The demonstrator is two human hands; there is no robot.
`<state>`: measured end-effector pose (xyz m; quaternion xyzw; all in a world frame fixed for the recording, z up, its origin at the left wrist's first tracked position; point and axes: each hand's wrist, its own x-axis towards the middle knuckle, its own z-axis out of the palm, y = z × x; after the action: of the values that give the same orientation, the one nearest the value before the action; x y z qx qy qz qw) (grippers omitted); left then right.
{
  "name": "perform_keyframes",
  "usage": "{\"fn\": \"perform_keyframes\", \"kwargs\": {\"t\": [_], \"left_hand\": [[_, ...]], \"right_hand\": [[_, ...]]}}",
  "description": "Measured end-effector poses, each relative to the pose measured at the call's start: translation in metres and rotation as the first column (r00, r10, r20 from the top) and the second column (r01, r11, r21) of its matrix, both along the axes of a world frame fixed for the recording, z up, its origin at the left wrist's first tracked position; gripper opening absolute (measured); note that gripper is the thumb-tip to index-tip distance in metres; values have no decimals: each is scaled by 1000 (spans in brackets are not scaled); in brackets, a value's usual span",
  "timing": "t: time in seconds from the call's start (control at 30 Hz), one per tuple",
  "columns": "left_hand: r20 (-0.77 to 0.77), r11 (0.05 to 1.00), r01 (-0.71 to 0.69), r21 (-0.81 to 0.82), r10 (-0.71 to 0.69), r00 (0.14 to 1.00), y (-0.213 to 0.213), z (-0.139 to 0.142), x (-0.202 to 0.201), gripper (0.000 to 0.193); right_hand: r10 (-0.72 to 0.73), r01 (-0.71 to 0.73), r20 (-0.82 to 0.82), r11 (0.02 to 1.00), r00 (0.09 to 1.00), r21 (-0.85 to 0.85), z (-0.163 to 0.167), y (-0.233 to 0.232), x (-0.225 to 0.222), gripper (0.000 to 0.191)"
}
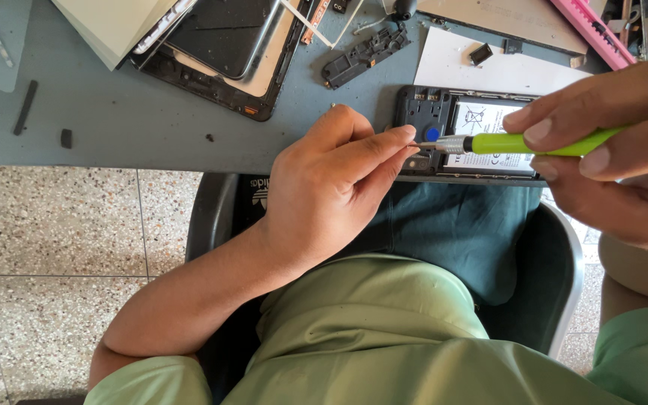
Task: The person disassembles a smartphone using a screwdriver, removes the back cover, and manipulates internal components including the battery and circuit board. They place removed parts on the table and continue working on the device.
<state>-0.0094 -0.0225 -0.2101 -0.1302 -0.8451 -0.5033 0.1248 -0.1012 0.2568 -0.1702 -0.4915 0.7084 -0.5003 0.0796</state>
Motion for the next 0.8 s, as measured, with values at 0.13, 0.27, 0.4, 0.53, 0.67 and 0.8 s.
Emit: {"fn": "perform_keyframes", "kwargs": {"t": [0.13,0.27,0.4,0.53,0.67,0.8], "left_hand": [[4,1000,-6,1,6,1000,1,0,1,19],[8,1000,-3,3,3,1000,1,0,1,18],[-3,1000,-4,-4,4,1000,0,-1,1,18],[-23,1000,-2,-18,2,1000,0,-3,1,19],[-35,1000,-5,-16,4,999,1,-4,0,18],[-40,1000,-2,-28,1,999,0,-4,0,19]], "right_hand": [[0,0,-20,1000,1000,6,-1,1,0,47],[10,-10,-12,1000,1000,7,1,0,0,46],[4,-4,-29,1000,1000,5,1,-2,0,45],[-15,16,-50,1000,999,12,0,-3,1,45],[6,-4,-64,999,998,33,1,-2,0,45],[5,-3,-72,1000,997,27,1,-3,-1,44]]}}
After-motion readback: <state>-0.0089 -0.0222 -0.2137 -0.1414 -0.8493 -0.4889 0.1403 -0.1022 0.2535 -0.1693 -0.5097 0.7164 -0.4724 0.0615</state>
